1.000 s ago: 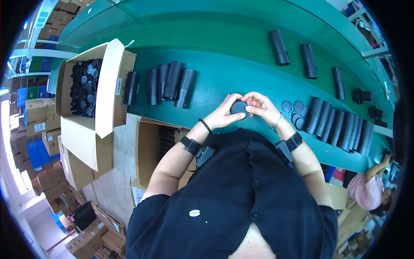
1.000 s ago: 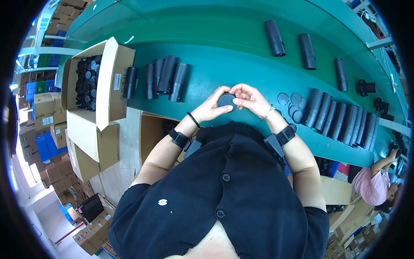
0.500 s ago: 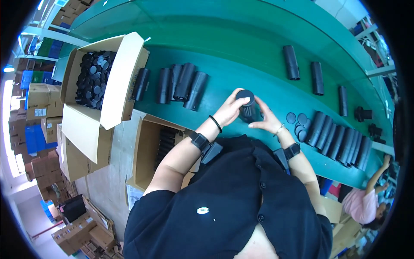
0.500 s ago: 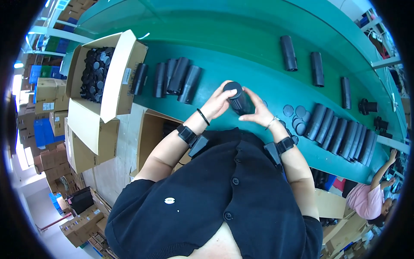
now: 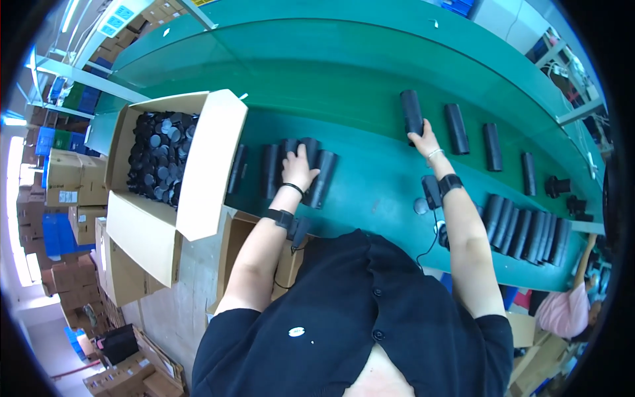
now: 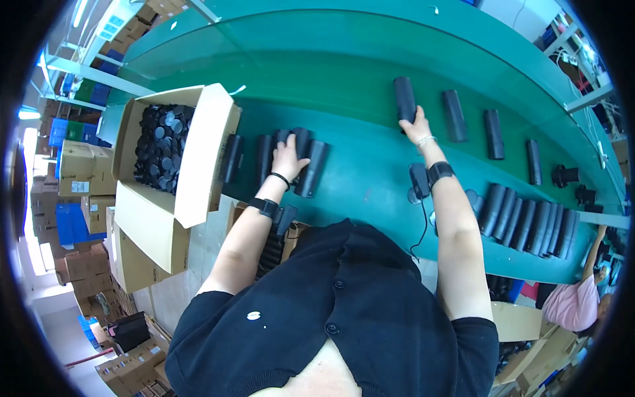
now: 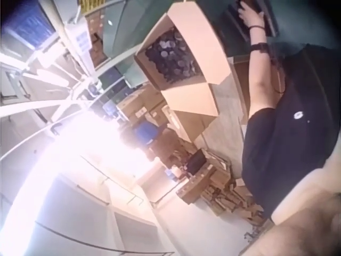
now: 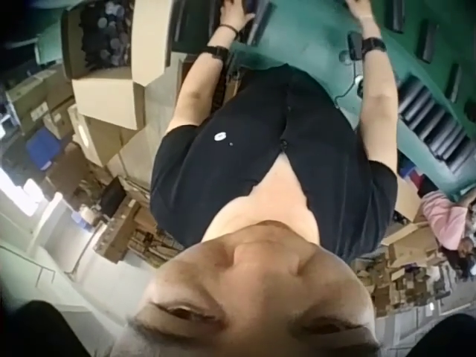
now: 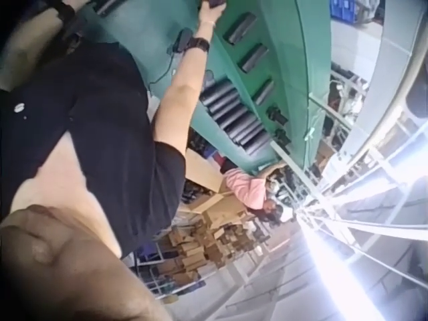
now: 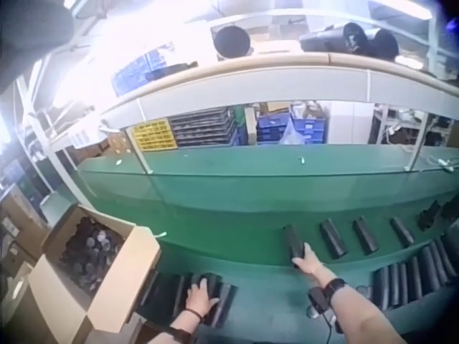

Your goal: The person caps black cylinders by hand, placing a cap on each end of a cylinder, and then packs the capped cylinders into a cardboard box.

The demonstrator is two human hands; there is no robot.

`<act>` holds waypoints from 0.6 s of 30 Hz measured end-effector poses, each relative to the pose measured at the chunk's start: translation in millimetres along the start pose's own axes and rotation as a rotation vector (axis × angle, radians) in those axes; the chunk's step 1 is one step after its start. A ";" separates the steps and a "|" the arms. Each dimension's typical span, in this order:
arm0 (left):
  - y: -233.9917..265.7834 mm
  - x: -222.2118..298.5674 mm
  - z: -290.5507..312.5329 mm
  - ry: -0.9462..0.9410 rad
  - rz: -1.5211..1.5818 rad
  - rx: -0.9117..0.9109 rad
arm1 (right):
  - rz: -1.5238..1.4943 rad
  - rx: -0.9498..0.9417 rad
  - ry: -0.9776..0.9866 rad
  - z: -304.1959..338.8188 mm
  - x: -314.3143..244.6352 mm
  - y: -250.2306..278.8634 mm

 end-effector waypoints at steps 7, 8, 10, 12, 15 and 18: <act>32.6 2.7 1.0 0.215 0.894 -0.270 | 0.449 0.157 -0.028 -30.5 15.5 -11.9; 36.5 11.4 3.5 0.125 1.078 -0.307 | 0.642 0.180 0.011 -25.3 9.2 -10.6; 27.1 26.1 15.7 0.038 1.097 -0.471 | 0.833 0.386 0.087 -12.8 -9.7 -3.6; 41.9 63.0 27.4 -0.126 1.133 -0.455 | 0.010 0.148 0.134 -4.7 -22.5 -15.6; 28.9 82.1 42.7 -0.153 1.132 -0.477 | -0.842 -0.605 -0.366 106.1 -144.1 -31.1; 6.8 106.8 48.1 -0.270 1.101 -0.488 | -0.903 -0.729 -0.374 157.0 -162.3 -14.0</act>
Point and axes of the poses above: each hand's wrist, its own z-axis away from the middle knuckle, its own y-axis out of the back of the hand, x = y × z, the point moved 8 cm from there along -z, towards the middle knuckle, and after that the axes turned 14 degrees about x, right-handed, at the moved point
